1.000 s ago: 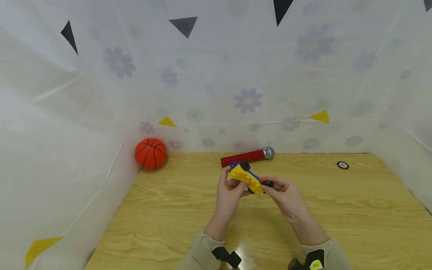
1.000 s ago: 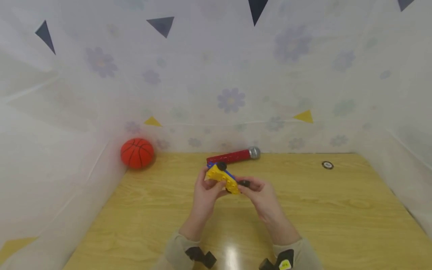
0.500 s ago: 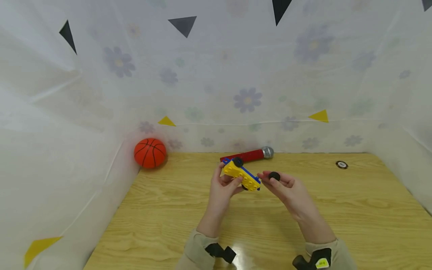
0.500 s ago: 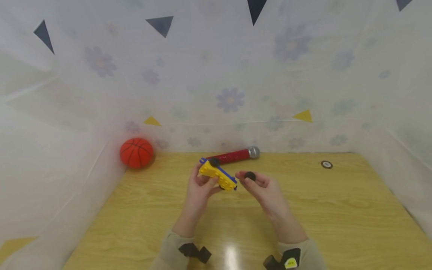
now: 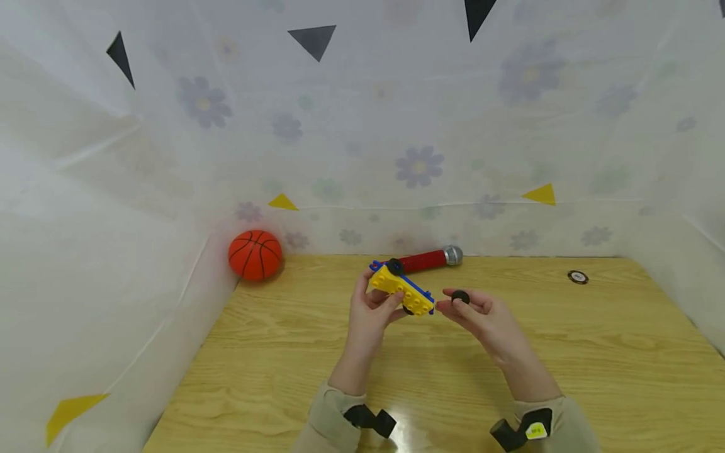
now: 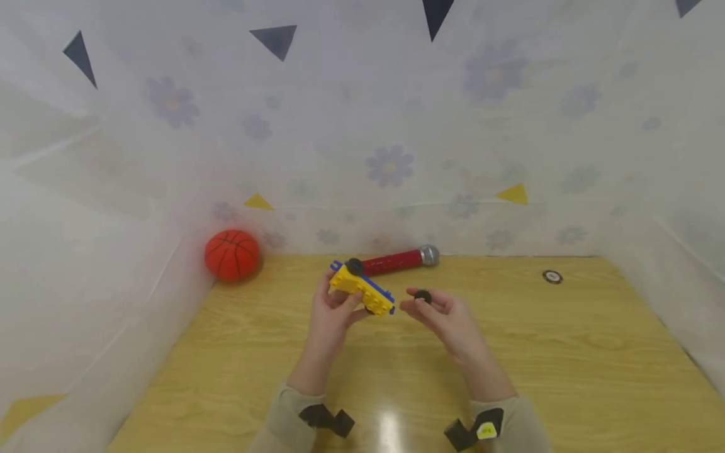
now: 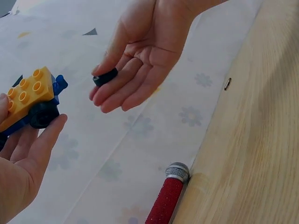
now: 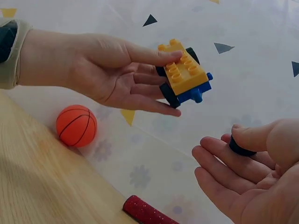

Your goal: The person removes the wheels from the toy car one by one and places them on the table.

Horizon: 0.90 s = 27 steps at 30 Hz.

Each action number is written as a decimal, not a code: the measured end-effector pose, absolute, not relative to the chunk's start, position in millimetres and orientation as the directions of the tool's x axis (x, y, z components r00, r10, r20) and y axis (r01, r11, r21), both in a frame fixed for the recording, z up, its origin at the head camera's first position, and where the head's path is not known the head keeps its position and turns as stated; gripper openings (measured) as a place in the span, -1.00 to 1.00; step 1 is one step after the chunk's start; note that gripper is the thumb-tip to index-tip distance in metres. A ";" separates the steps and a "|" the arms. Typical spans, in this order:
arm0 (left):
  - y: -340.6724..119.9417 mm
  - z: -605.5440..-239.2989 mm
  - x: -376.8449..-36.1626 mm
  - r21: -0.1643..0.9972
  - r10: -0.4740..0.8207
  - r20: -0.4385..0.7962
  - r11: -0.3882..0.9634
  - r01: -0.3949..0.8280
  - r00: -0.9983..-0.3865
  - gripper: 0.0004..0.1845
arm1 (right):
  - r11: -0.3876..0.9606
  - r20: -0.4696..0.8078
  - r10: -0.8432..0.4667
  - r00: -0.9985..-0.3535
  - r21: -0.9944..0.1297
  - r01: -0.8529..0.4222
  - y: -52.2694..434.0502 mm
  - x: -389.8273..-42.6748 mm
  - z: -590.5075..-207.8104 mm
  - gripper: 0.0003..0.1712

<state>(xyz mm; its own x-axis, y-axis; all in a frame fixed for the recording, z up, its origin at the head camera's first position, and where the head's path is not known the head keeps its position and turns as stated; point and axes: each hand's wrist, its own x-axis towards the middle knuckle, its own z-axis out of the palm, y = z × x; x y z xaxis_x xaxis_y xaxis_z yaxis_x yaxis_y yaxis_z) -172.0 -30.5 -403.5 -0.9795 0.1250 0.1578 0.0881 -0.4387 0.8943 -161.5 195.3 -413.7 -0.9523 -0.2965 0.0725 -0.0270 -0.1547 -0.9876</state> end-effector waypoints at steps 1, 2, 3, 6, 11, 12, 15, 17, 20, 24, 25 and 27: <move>-30.3 -403.6 -172.1 0.896 0.125 0.157 -0.436 0.088 -0.980 -0.48 | -0.129 0.062 -0.288 -0.956 -0.991 -0.025 196.2 -162.8 -415.6 -0.45; -30.1 -403.4 -172.3 0.896 0.124 0.157 -0.434 0.089 -0.980 -0.48 | -0.110 0.050 -0.279 -0.959 -0.994 -0.019 197.2 -164.1 -418.0 -0.42; -29.9 -403.2 -172.3 0.896 0.123 0.157 -0.434 0.089 -0.980 -0.48 | -0.091 0.043 -0.264 -0.963 -0.996 -0.019 198.2 -165.6 -420.6 -0.41; -29.2 -403.3 -172.0 0.899 0.121 0.154 -0.428 0.089 -0.981 -0.47 | -0.070 0.033 -0.227 -0.973 -0.997 -0.017 201.5 -169.3 -429.0 -0.49; -26.5 -404.4 -169.6 0.911 0.140 0.130 -0.408 0.063 -0.982 -0.43 | -0.087 -0.013 -0.189 -0.982 -0.996 0.030 208.1 -173.1 -442.2 -0.64; -25.9 -405.0 -169.2 0.912 0.143 0.126 -0.405 0.058 -0.982 -0.42 | -0.084 -0.026 -0.189 -0.982 -0.996 0.042 209.2 -174.0 -444.5 -0.63; -25.6 -407.6 -170.1 0.915 0.145 0.118 -0.401 0.051 -0.982 -0.41 | -0.051 -0.054 -0.188 -0.981 -0.997 0.065 211.0 -178.2 -451.4 -0.50; -26.5 -408.7 -171.4 0.915 0.141 0.121 -0.400 0.055 -0.983 -0.41 | -0.003 -0.061 -0.192 -0.979 -0.998 0.063 210.7 -181.6 -455.8 -0.41; -29.1 -410.7 -171.8 0.920 0.133 0.113 -0.387 0.053 -0.985 -0.40 | 0.052 -0.082 -0.216 -0.973 -0.996 0.072 209.9 -184.6 -462.4 -0.35; -32.1 -411.8 -171.6 0.919 0.121 0.099 -0.391 0.045 -0.988 -0.40 | 0.047 -0.096 -0.236 -0.967 -0.995 0.087 210.0 -185.3 -470.2 -0.35; -32.3 -411.3 -172.0 0.919 0.118 0.101 -0.392 0.047 -0.988 -0.40 | 0.033 -0.089 -0.228 -0.970 -0.996 0.083 210.6 -186.0 -472.0 -0.34; -31.4 -409.9 -173.9 0.917 0.120 0.115 -0.395 0.059 -0.986 -0.41 | -0.009 -0.070 -0.201 -0.977 -0.997 0.073 213.0 -187.8 -475.4 -0.34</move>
<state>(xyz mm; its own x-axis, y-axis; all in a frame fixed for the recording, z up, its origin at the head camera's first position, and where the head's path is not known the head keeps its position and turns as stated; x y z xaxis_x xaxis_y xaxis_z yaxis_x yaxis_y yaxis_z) -173.9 -31.4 -409.9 -0.9862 0.1196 0.1145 0.0585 -0.3952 0.9167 -187.8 213.0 -475.4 -0.9771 -0.2008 -0.0699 0.0731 -0.0090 -0.9973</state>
